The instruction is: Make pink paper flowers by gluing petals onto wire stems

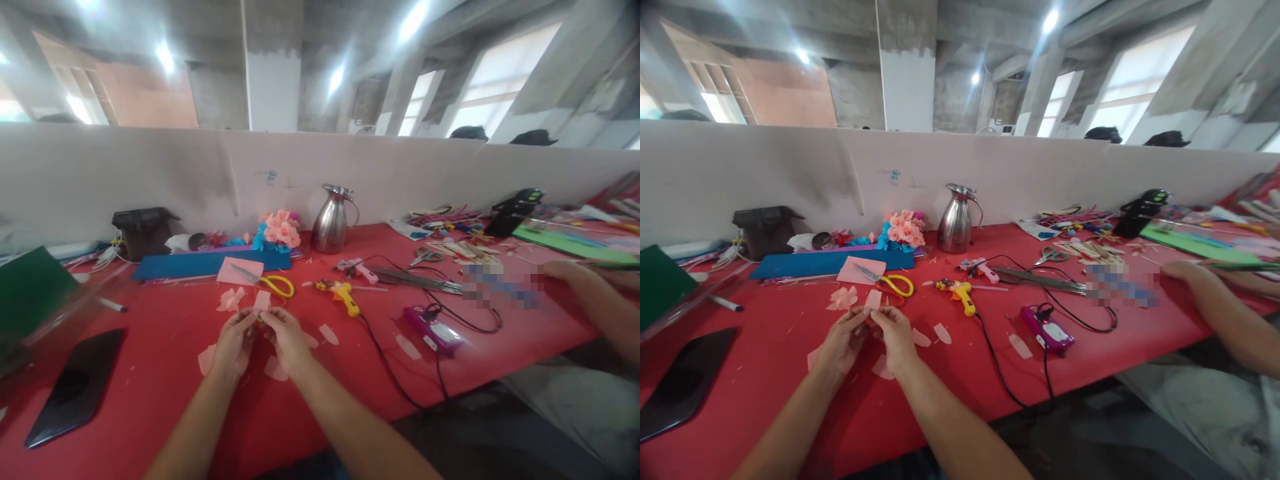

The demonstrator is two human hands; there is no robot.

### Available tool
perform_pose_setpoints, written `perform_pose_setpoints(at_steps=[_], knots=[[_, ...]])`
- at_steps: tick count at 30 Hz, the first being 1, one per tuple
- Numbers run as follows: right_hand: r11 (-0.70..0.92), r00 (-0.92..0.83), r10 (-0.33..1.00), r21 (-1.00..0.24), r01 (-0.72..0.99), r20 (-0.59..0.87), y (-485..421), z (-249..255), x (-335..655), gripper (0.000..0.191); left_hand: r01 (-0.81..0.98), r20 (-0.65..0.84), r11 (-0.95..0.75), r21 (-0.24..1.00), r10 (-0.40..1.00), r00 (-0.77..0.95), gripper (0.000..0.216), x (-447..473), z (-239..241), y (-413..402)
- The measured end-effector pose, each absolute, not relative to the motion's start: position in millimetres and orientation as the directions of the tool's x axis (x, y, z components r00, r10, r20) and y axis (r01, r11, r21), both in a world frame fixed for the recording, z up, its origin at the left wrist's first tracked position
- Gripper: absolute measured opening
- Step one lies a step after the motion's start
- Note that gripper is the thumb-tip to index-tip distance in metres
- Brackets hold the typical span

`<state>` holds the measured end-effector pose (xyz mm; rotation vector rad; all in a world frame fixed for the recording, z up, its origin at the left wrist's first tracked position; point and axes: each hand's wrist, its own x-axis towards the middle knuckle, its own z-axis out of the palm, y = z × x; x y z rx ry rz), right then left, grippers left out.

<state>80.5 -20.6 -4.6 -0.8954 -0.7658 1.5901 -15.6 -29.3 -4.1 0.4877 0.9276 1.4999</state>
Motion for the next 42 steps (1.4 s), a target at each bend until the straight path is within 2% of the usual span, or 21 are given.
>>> perform_pose_setpoints(at_steps=[2,6,11,18,22,29,35,42], knots=[[-0.139,-0.040,0.990,-0.877,-0.460,-0.136,-18,-4,84,0.022,-0.572,-0.161,0.028,0.820,0.970,-0.182,0.025,-13,-5,-29],[-0.043,0.121,0.989,-0.937,-0.346,-0.090,-13,3,99,0.026,-0.359,-0.006,-0.089,0.929,0.967,-0.254,0.031,-10,-7,-28],[0.035,0.198,0.980,-0.977,-0.211,-0.007,-14,13,111,0.023,-0.212,0.046,-0.100,0.972,0.968,-0.248,0.039,-10,-9,-26],[0.097,0.028,0.995,-0.973,-0.209,0.093,-19,16,111,0.025,-0.231,0.046,-0.093,0.969,0.978,-0.201,0.036,-11,-22,-20],[0.081,-0.029,0.995,-0.963,-0.258,0.092,-20,15,112,0.020,-0.220,0.054,-0.103,0.970,0.975,-0.217,0.037,-11,-22,-19],[-0.061,-0.155,0.988,-0.876,-0.479,0.016,-18,13,110,0.015,-0.270,0.094,-0.144,0.952,0.978,-0.188,0.034,-11,-14,-24],[-0.213,-0.354,0.934,-0.867,-0.451,-0.045,-24,13,106,0.015,-0.315,0.072,-0.121,0.941,0.984,-0.162,0.021,-10,-19,-23],[-0.279,-0.394,0.916,-0.834,-0.477,-0.081,-25,10,102,0.013,-0.265,0.092,-0.129,0.955,0.985,-0.147,0.014,-8,-14,-26]])
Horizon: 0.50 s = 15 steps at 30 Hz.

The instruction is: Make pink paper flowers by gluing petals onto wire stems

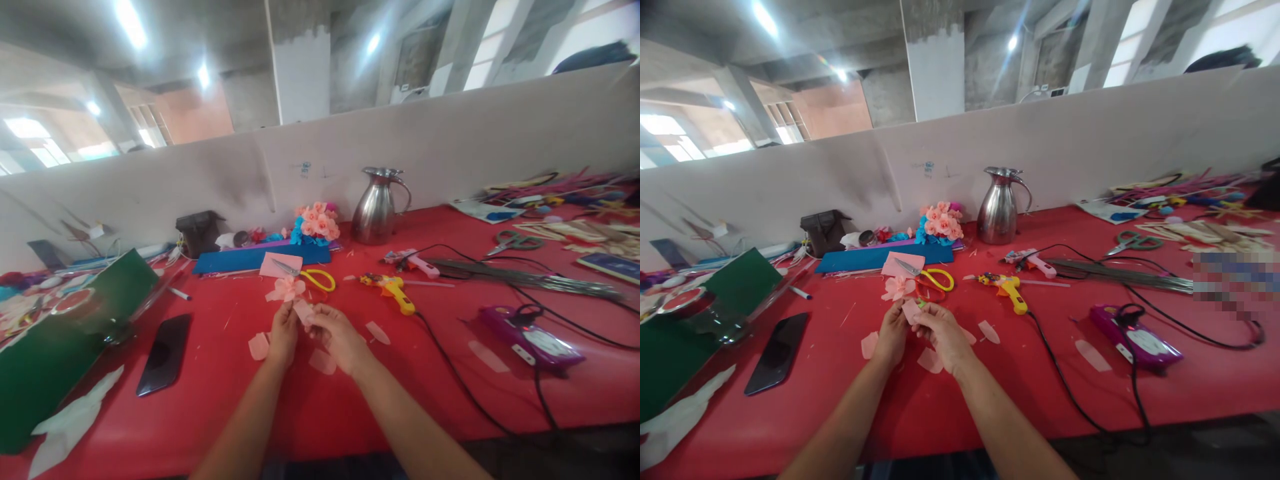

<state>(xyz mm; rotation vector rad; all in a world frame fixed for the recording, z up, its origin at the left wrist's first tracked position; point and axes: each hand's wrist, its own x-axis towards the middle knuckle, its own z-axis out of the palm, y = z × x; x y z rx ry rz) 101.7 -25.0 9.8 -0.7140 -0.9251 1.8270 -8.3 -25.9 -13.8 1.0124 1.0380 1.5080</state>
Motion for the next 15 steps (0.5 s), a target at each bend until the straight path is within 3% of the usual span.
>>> perform_pose_setpoints(at_steps=[10,15], knots=[[-0.310,-0.393,0.913,-0.811,-0.497,-0.108,-25,6,103,0.011,-0.016,0.210,-0.225,0.974,0.928,-0.308,0.011,-19,-30,-15],[-0.276,-0.354,0.932,-0.784,-0.557,-0.077,-25,14,106,0.013,-0.030,0.246,-0.286,0.958,0.870,-0.426,0.009,-22,-29,-13]])
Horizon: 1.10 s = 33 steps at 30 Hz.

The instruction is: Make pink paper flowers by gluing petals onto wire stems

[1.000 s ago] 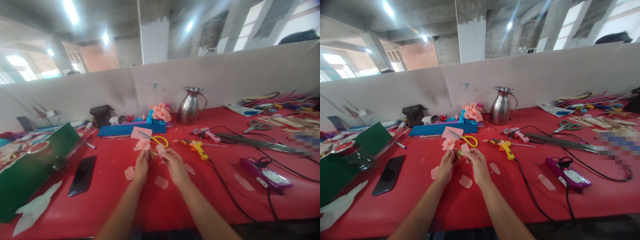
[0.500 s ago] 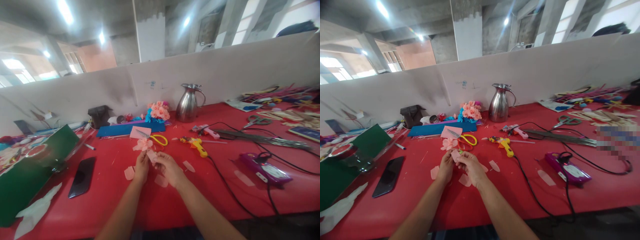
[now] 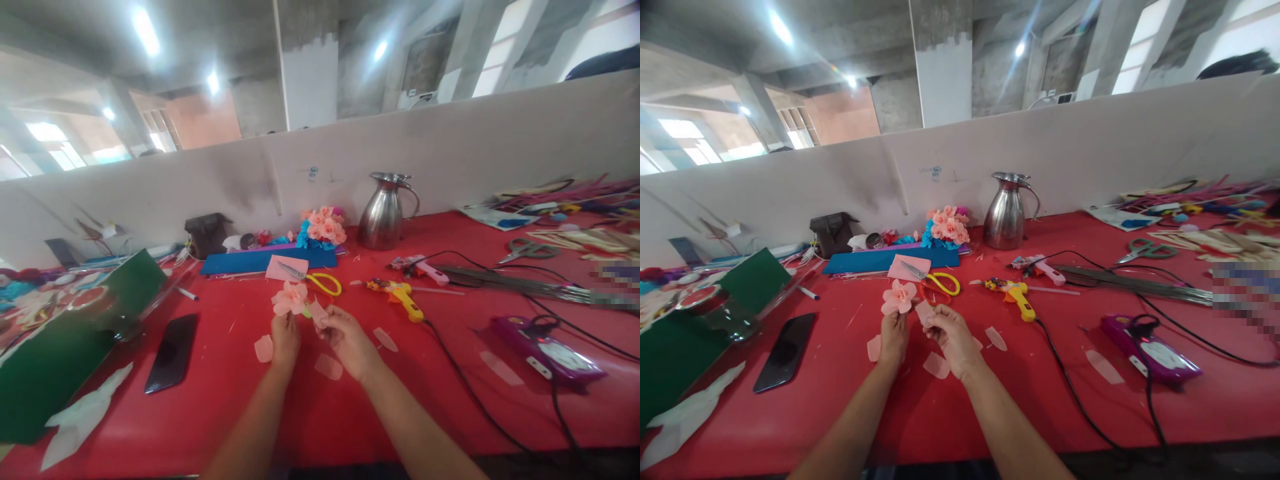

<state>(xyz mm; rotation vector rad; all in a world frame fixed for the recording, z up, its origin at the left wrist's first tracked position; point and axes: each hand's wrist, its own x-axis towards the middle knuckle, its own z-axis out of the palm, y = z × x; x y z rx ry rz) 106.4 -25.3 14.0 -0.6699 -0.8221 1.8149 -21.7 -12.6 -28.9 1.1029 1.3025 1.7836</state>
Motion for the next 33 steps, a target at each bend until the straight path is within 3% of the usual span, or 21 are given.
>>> perform_pose_setpoints(at_steps=[9,21,29,33], knots=[[-0.235,-0.326,0.945,-0.747,-0.622,-0.026,-24,16,110,0.014,-0.070,0.233,-0.314,0.947,0.820,-0.522,0.003,-22,-30,-21],[-0.147,-0.209,0.978,-0.798,-0.585,-0.028,-14,19,115,0.018,0.052,0.333,-0.338,0.940,0.867,-0.371,0.017,-15,-15,-25],[-0.109,-0.114,0.992,-0.855,-0.507,-0.059,10,16,123,0.019,-0.422,0.146,-0.231,0.877,0.964,-0.224,0.023,-12,-2,-29],[-0.124,-0.148,0.987,-0.888,-0.442,-0.065,7,12,122,0.018,-0.524,0.071,-0.136,0.841,0.987,-0.143,0.020,-12,0,-30]])
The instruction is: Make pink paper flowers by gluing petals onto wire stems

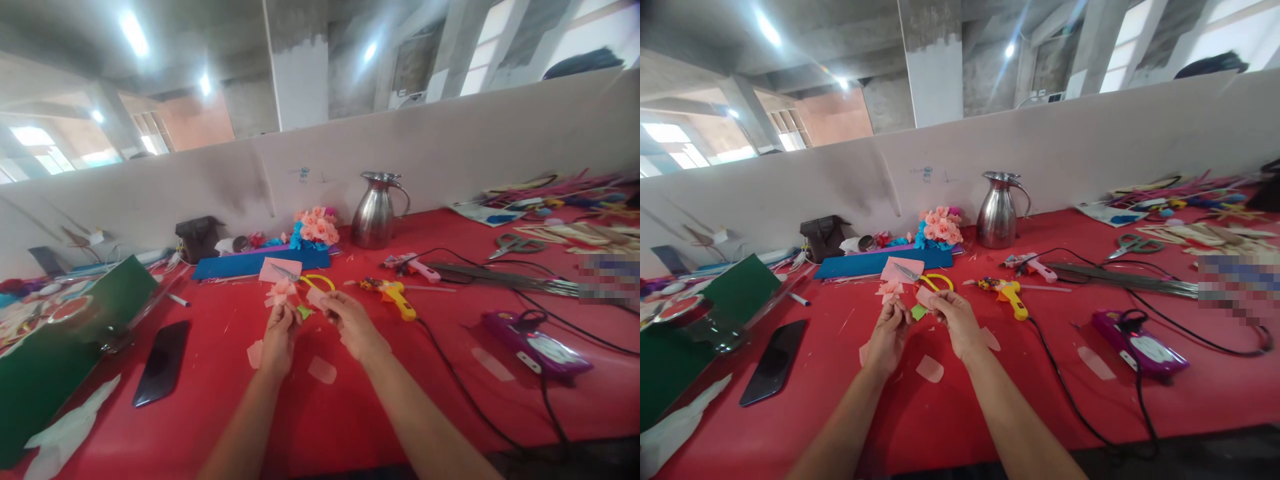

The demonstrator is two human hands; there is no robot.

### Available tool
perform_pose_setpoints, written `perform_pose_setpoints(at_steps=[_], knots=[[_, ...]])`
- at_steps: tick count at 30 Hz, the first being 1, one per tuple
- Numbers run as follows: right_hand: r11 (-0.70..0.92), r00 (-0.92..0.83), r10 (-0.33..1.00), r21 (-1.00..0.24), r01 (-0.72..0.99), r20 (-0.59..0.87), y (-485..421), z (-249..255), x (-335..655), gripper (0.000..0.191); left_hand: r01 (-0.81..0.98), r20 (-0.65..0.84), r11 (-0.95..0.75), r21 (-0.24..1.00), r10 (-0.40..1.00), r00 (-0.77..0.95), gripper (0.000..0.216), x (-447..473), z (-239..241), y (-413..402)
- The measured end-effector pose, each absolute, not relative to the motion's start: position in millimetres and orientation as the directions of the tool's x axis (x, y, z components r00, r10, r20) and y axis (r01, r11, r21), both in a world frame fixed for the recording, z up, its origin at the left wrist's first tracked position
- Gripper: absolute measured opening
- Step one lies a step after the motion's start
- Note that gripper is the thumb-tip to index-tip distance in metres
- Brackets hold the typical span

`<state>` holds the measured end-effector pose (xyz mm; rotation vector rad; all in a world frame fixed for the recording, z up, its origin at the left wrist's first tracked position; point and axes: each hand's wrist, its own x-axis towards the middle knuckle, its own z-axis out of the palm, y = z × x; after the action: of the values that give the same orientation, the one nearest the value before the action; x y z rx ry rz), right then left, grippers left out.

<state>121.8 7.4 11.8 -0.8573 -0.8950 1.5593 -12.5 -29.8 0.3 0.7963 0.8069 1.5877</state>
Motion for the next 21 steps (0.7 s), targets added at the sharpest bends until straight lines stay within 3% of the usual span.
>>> perform_pose_setpoints(at_steps=[5,11,21], knots=[[-0.207,-0.241,0.966,-0.846,-0.491,-0.097,-2,17,116,0.016,-0.526,0.070,-0.101,0.844,0.994,-0.080,0.022,-12,-2,-29],[-0.268,-0.307,0.945,-0.797,-0.541,-0.110,-16,28,110,0.015,-0.467,0.099,-0.153,0.871,0.986,-0.138,0.024,-9,-5,-26],[-0.250,-0.205,0.965,-0.805,-0.539,-0.162,-18,31,104,0.017,-0.504,0.087,-0.133,0.854,0.990,-0.115,0.024,-9,-3,-29]])
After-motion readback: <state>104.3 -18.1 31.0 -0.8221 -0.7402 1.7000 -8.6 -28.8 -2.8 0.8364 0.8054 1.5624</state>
